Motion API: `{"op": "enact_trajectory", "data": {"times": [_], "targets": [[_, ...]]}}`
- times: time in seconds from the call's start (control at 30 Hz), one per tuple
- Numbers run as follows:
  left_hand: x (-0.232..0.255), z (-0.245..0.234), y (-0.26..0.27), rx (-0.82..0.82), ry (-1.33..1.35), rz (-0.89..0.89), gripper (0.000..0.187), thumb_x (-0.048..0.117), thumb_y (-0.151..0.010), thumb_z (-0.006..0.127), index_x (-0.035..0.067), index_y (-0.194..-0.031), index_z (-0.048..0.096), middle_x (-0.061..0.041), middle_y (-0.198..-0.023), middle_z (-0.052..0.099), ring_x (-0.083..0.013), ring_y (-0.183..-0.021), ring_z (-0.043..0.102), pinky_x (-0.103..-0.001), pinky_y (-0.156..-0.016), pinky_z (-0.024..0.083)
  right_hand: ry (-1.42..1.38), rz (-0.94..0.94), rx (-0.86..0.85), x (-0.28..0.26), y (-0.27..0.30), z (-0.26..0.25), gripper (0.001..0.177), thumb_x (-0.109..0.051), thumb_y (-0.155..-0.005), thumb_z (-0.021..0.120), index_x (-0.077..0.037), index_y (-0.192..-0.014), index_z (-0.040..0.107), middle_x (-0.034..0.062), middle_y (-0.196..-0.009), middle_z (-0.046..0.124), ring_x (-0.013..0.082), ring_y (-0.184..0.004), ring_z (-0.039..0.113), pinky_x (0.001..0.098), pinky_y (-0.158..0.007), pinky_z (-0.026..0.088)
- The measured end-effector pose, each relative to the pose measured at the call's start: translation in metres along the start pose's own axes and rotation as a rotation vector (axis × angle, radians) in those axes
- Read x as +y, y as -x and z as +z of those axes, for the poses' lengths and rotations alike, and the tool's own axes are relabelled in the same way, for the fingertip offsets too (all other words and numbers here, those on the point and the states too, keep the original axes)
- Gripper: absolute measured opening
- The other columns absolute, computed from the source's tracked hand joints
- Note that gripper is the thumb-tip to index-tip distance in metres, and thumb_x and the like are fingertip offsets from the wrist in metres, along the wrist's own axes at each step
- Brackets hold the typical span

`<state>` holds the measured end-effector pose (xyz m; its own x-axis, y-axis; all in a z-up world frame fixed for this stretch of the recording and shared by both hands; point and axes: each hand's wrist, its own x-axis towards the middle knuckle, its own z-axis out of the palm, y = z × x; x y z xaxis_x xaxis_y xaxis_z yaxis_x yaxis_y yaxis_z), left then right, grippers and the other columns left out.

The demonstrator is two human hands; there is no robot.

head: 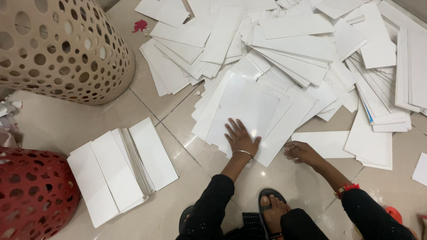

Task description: The person sits on a tiled floor and organizes a large pile of white rectangular papers. They pick up the papers, align them, and place them into neat stacks on the floor. The person continues this process, moving papers from a scattered pile into organized stacks.

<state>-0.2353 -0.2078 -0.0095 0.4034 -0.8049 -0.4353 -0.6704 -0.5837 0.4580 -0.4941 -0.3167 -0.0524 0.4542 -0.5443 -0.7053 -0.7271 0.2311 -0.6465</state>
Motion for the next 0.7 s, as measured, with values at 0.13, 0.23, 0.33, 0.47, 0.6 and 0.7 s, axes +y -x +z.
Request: {"op": "enact_trajectory", "data": {"times": [0.13, 0.23, 0.33, 0.47, 0.6, 0.7], "targets": [[0.025, 0.002, 0.022, -0.006, -0.086, 0.214, 0.108, 0.052, -0.091, 0.064, -0.002, -0.161, 0.003, -0.035, -0.166, -0.013, -0.0572, -0.152, -0.009, -0.066, -0.120, 0.009, -0.066, 0.082, -0.011, -0.028, -0.001, 0.015, 0.048, -0.041, -0.090, 0.065, -0.001, -0.117, 0.067, 0.0113, -0.106, 0.077, 0.0214, -0.099, 0.073, 0.0375, -0.085, 0.057], [0.028, -0.005, 0.022, 0.047, -0.059, 0.262, 0.106, 0.052, -0.087, 0.066, 0.004, -0.163, 0.010, -0.033, -0.167, -0.003, -0.0619, -0.149, -0.001, -0.064, -0.121, 0.015, -0.039, 0.102, 0.002, -0.041, 0.003, 0.015, 0.048, -0.043, -0.092, 0.067, 0.001, -0.112, 0.067, 0.0144, -0.105, 0.077, 0.0222, -0.098, 0.074, 0.0373, -0.085, 0.057], [0.031, -0.010, 0.021, -0.054, -0.053, 0.231, 0.113, 0.053, -0.083, 0.069, 0.004, -0.163, 0.007, -0.028, -0.168, -0.003, -0.0585, -0.150, -0.002, -0.065, -0.119, 0.015, -0.075, 0.132, 0.006, -0.042, 0.007, 0.013, 0.045, -0.041, -0.094, 0.065, 0.001, -0.111, 0.066, 0.0136, -0.108, 0.078, 0.0215, -0.099, 0.074, 0.0366, -0.084, 0.057], [0.038, 0.000, 0.026, -0.130, -0.188, 0.369, 0.114, 0.053, -0.082, 0.071, 0.005, -0.162, 0.006, -0.021, -0.171, -0.003, -0.0419, -0.157, -0.001, -0.078, -0.114, 0.004, -0.189, 0.150, 0.009, -0.034, 0.006, 0.016, 0.045, -0.041, -0.095, 0.063, 0.002, -0.110, 0.068, 0.0158, -0.108, 0.078, 0.0228, -0.101, 0.075, 0.0354, -0.085, 0.058], [0.040, 0.002, 0.018, -0.072, -0.119, 0.381, 0.114, 0.054, -0.081, 0.071, 0.007, -0.163, 0.006, -0.021, -0.170, -0.004, -0.0426, -0.157, -0.004, -0.077, -0.114, 0.001, -0.335, 0.144, 0.057, -0.026, 0.013, 0.016, 0.045, -0.039, -0.095, 0.063, 0.004, -0.110, 0.064, 0.0192, -0.106, 0.076, 0.0256, -0.102, 0.075, 0.0364, -0.088, 0.059], [0.039, 0.000, 0.012, -0.060, -0.081, 0.358, 0.118, 0.056, -0.079, 0.072, 0.006, -0.162, 0.005, -0.021, -0.169, -0.004, -0.0420, -0.156, -0.004, -0.073, -0.116, 0.000, -0.381, 0.118, 0.096, -0.027, 0.018, 0.015, 0.047, -0.038, -0.094, 0.066, 0.007, -0.107, 0.064, 0.0239, -0.104, 0.076, 0.0285, -0.101, 0.076, 0.0356, -0.087, 0.061]]}}
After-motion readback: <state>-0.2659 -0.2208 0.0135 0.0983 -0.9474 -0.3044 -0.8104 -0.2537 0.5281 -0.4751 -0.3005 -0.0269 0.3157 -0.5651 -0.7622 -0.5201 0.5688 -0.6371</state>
